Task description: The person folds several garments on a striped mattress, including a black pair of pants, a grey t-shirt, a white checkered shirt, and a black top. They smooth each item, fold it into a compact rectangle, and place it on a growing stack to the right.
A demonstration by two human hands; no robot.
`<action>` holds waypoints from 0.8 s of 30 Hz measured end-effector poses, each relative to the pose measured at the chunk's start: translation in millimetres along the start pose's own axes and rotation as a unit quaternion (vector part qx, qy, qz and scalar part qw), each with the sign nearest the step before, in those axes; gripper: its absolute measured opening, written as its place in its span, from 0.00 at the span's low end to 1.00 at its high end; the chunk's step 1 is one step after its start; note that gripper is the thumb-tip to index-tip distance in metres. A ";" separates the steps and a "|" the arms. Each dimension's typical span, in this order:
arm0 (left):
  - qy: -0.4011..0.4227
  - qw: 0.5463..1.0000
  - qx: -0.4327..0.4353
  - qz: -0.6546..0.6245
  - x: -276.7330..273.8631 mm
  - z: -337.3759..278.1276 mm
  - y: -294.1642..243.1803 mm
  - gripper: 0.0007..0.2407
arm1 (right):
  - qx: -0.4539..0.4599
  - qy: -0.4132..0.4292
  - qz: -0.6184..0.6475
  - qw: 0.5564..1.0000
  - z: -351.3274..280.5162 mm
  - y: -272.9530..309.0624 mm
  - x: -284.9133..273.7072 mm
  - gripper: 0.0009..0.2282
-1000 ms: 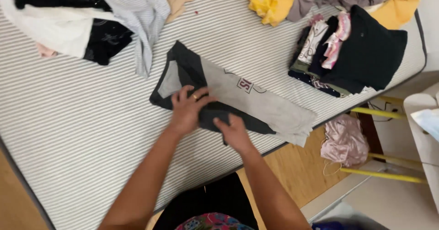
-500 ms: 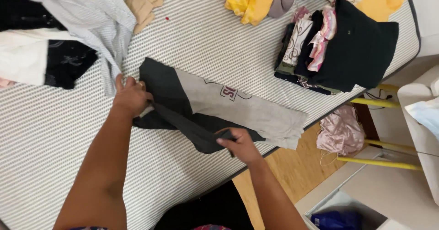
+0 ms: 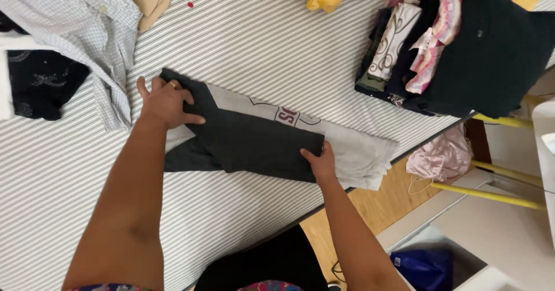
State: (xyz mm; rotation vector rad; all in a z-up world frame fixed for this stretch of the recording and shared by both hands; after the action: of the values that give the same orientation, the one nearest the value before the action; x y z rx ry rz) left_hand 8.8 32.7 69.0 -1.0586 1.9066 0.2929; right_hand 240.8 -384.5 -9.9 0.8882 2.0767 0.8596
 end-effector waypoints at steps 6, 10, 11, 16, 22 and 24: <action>0.036 0.996 0.039 0.077 7.3 22.8 21.8 0.17 | 0.083 -0.042 0.098 0.991 15.4 -4.8 -32.7 0.12; -0.038 0.999 0.024 0.004 16.3 33.2 33.7 0.13 | 0.085 -0.077 0.121 0.986 25.6 -23.9 -69.6 0.09; -0.038 0.999 0.026 0.004 12.2 34.4 30.4 0.13 | 0.084 -0.079 0.122 0.986 27.1 -25.3 -71.9 0.09; -0.070 0.997 0.002 0.017 -5.8 29.4 17.8 0.08 | 0.173 -0.095 0.049 0.979 17.7 0.9 -64.2 0.08; -0.124 0.992 0.020 0.019 6.0 37.0 21.9 0.07 | 0.094 -0.102 0.089 0.986 29.0 -26.7 -83.2 0.06; -0.141 0.990 0.016 0.017 10.7 40.9 18.2 0.08 | 0.099 -0.114 0.082 0.985 22.9 -15.4 -80.9 0.06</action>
State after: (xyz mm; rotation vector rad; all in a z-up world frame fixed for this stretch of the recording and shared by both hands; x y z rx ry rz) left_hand 16.9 61.2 33.7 -0.9117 1.6705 0.4084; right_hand 295.7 -449.9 -6.4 1.2203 1.9303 0.6087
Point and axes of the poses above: each hand's wrist, its own z-axis towards the middle knuckle, its own x-axis out of the palm, y = z × x, the point moved 2 cm from there along z, towards the middle knuckle, and after that the axes turned 9 degrees about -y, right-handed, at the moved point
